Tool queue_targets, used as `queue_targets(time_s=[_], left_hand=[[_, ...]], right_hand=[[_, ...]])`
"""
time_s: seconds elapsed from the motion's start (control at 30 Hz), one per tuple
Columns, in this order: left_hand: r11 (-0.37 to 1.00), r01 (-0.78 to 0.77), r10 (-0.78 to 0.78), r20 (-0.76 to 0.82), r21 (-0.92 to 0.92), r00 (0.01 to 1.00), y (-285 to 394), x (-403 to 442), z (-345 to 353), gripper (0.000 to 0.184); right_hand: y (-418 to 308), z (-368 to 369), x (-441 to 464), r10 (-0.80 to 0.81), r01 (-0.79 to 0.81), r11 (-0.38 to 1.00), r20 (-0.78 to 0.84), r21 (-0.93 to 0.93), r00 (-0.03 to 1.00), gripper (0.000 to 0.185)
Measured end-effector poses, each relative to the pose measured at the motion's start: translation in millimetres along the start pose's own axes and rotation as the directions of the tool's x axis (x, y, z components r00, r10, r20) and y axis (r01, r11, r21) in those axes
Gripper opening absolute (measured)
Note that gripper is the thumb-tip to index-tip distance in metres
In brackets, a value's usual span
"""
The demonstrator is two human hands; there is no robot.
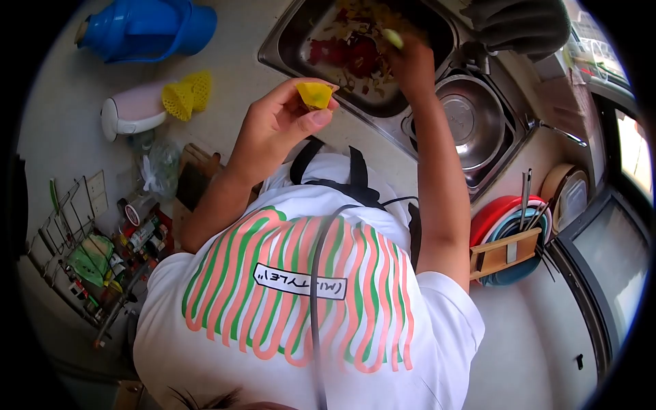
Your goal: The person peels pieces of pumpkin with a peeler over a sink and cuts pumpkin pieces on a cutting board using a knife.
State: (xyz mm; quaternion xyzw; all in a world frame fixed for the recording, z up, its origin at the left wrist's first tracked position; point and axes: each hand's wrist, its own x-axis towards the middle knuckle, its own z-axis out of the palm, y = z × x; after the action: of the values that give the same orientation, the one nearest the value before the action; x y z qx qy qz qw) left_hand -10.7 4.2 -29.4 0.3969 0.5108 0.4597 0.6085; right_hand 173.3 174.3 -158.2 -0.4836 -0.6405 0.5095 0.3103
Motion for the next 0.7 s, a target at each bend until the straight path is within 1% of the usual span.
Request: queue_targets(time_s=[0.03,0.07,0.13,0.17,0.27,0.3,0.33,0.4,0.47,0.5,0.6,0.63,0.7], left_hand=[[0.997,-0.074,0.075,-0.044,0.016,0.996,-5.1,1.5,2.1,0.032],[0.998,-0.052,0.05,-0.044,-0.043,0.998,-4.2,3.4,3.7,0.031],[0.988,0.004,-0.011,-0.044,-0.157,0.999,1.6,1.3,5.6,0.029],[0.97,0.068,-0.074,-0.019,-0.233,0.997,5.6,1.8,5.0,0.025],[0.992,0.01,-0.014,-0.033,-0.129,0.999,-1.4,4.2,1.8,0.023],[0.995,-0.051,0.045,-0.06,-0.09,0.997,-11.8,6.0,1.3,0.022],[0.994,-0.056,0.051,-0.064,-0.09,0.997,-11.0,6.5,3.2,0.022],[0.994,-0.07,0.063,-0.076,-0.083,0.995,-4.8,8.3,6.7,0.022],[0.993,-0.085,0.08,-0.061,-0.079,0.995,4.6,6.8,13.4,0.022],[0.992,-0.093,0.089,-0.05,-0.08,0.995,6.9,6.0,16.3,0.022],[0.993,-0.044,0.043,-0.015,-0.111,0.999,7.1,4.1,15.3,0.021],[0.991,-0.024,0.023,-0.007,-0.134,1.0,6.3,3.5,15.5,0.021],[0.984,0.016,-0.015,0.009,-0.179,1.0,4.4,1.5,16.2,0.02]], right_hand=[[-3.0,1.8,-2.5,0.101,-0.095,0.943,-0.002,0.318,0.995,0.029],[-6.0,3.1,-1.6,0.189,-0.17,0.779,0.032,0.603,0.981,0.031],[-14.7,3.1,-6.4,0.181,-0.149,0.791,0.006,0.593,0.984,0.031],[-20.5,2.0,-8.4,0.173,-0.132,0.797,-0.013,0.59,0.985,0.031],[-40.2,2.2,-19.2,0.244,-0.212,0.737,0.039,0.642,0.969,0.029],[-50.0,1.6,-24.9,0.218,-0.176,0.737,0.017,0.652,0.976,0.03],[-61.1,1.2,-31.1,0.191,-0.142,0.736,-0.003,0.662,0.982,0.031],[-71.1,0.1,-36.2,0.174,-0.124,0.638,0.015,0.76,0.985,0.033],[-74.6,-2.8,-41.6,0.194,-0.16,0.417,0.084,0.895,0.977,0.036],[-86.1,-4.0,-46.0,0.19,-0.178,0.45,0.101,0.875,0.977,0.035],[-107.3,-4.6,-54.9,0.212,-0.222,0.425,0.142,0.877,0.967,0.034],[-120.5,-3.6,-58.8,0.288,-0.253,0.403,0.141,0.879,0.947,0.024],[-121.1,-2.0,-60.3,0.125,-0.212,0.512,0.173,0.832,0.977,0.016]])
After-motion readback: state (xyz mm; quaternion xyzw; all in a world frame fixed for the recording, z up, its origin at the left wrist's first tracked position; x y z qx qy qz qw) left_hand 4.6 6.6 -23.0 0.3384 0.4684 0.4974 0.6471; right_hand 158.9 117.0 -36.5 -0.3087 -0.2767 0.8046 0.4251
